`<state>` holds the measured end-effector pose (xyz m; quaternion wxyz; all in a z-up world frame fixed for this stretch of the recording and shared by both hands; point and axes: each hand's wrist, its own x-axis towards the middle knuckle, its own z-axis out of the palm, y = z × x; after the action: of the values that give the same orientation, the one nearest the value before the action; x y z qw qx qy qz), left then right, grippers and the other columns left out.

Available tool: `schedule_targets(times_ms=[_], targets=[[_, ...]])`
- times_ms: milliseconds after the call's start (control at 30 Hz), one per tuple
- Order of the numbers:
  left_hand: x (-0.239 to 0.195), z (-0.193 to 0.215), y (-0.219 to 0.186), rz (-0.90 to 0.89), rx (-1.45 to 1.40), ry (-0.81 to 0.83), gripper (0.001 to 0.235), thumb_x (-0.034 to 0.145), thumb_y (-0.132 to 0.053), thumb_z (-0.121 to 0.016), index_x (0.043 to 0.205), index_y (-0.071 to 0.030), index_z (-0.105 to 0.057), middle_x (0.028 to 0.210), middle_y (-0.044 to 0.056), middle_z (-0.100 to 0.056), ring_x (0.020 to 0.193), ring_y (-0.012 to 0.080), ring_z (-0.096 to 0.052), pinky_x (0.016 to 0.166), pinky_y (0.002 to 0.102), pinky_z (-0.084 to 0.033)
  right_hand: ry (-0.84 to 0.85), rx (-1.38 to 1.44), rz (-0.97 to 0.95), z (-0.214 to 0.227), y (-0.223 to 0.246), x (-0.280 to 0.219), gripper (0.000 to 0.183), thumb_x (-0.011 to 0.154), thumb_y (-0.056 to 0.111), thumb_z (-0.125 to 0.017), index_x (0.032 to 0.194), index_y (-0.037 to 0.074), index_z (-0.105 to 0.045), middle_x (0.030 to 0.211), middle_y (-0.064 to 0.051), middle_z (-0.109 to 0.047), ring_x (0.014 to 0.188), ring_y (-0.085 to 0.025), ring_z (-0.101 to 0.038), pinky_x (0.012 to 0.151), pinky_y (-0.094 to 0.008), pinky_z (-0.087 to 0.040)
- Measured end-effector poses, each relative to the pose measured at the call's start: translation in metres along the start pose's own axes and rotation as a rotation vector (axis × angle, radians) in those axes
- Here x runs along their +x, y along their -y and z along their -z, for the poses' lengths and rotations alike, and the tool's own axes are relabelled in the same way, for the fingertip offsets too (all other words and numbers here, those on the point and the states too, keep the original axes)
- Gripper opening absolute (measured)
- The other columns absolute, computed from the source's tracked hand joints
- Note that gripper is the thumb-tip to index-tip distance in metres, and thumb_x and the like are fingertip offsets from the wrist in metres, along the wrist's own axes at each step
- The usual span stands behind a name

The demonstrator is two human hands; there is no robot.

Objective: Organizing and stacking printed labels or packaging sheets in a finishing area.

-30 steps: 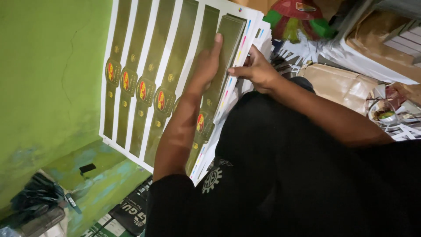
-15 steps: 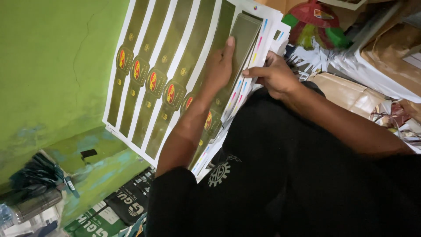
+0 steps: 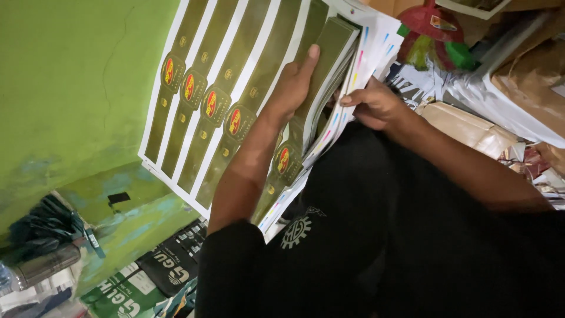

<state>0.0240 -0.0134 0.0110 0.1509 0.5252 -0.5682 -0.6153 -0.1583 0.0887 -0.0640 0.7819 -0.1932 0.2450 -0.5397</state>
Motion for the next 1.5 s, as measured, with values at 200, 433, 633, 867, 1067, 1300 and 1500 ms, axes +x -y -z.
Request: schedule_targets(times_ms=[200, 433, 633, 867, 1067, 1300, 1500], targets=[[0.002, 0.014, 0.02, -0.04, -0.06, 0.048, 0.073, 0.1, -0.061, -0.051, 0.114, 0.006, -0.074, 0.106, 0.015, -0.076, 0.093, 0.0176, -0.067, 0.085, 0.034, -0.055, 0.42, 0.34, -0.036, 0.038, -0.019, -0.013, 0.038, 0.085, 0.012, -0.08, 0.116, 0.001, -0.06, 0.094, -0.011, -0.065, 0.095, -0.029, -0.065, 0.103, -0.05, -0.052], [-0.01, -0.004, 0.004, 0.017, 0.228, -0.107, 0.08, 0.098, -0.067, -0.044, 0.106, 0.007, -0.075, 0.094, 0.02, -0.077, 0.09, 0.0266, -0.072, 0.085, 0.038, -0.054, 0.081, 0.196, -0.107, 0.021, 0.012, -0.011, 0.046, 0.097, 0.029, -0.074, 0.128, -0.002, -0.058, 0.111, -0.016, -0.068, 0.103, -0.031, -0.066, 0.1, -0.05, -0.052], [-0.025, -0.015, -0.009, -0.001, 0.366, -0.213, 0.081, 0.093, -0.072, -0.042, 0.099, 0.001, -0.075, 0.085, 0.022, -0.075, 0.085, 0.0323, -0.073, 0.078, 0.042, -0.053, -0.575, -0.705, 0.387, -0.001, 0.075, -0.034, 0.068, 0.11, 0.044, -0.053, 0.158, 0.006, -0.022, 0.153, -0.019, -0.037, 0.132, -0.031, -0.051, 0.099, -0.048, -0.052], [-0.009, -0.021, 0.017, -0.075, 0.445, -0.296, 0.085, 0.094, -0.075, -0.039, 0.08, 0.005, -0.069, 0.076, 0.025, -0.068, 0.075, 0.0371, -0.069, 0.07, 0.048, -0.05, -0.569, -1.801, 0.088, -0.033, 0.118, 0.022, 0.055, 0.116, 0.056, -0.053, 0.118, 0.006, -0.075, 0.088, -0.021, -0.069, 0.087, -0.038, -0.066, 0.081, -0.054, -0.051], [-0.011, -0.018, 0.024, -0.071, 0.385, -0.286, 0.086, 0.095, -0.074, -0.041, 0.08, 0.007, -0.067, 0.074, 0.024, -0.066, 0.073, 0.0335, -0.064, 0.069, 0.047, -0.049, -0.415, -1.228, 0.138, 0.048, 0.087, 0.032, 0.057, 0.121, 0.047, -0.052, 0.099, -0.004, -0.067, 0.078, -0.013, -0.06, 0.07, -0.022, -0.06, 0.068, -0.042, -0.052], [-0.008, -0.022, 0.029, -0.13, 0.254, -0.256, 0.078, 0.096, -0.068, -0.045, 0.091, 0.006, -0.071, 0.076, 0.017, -0.071, 0.078, 0.0286, -0.069, 0.074, 0.043, -0.051, -0.52, -1.319, -0.032, -0.021, 0.122, 0.014, 0.051, 0.11, 0.051, -0.048, 0.113, 0.006, -0.072, 0.077, -0.016, -0.064, 0.063, -0.028, -0.063, 0.062, -0.047, -0.051], [-0.006, -0.03, 0.03, -0.164, 0.439, -0.329, 0.076, 0.103, -0.062, -0.039, 0.09, 0.006, -0.07, 0.078, 0.026, -0.066, 0.076, 0.0374, -0.066, 0.071, 0.048, -0.047, -0.429, -1.868, 0.23, 0.03, 0.098, 0.073, 0.061, 0.112, 0.052, -0.049, 0.101, -0.001, -0.076, 0.085, -0.027, -0.069, 0.074, -0.047, -0.065, 0.072, -0.064, -0.051]])
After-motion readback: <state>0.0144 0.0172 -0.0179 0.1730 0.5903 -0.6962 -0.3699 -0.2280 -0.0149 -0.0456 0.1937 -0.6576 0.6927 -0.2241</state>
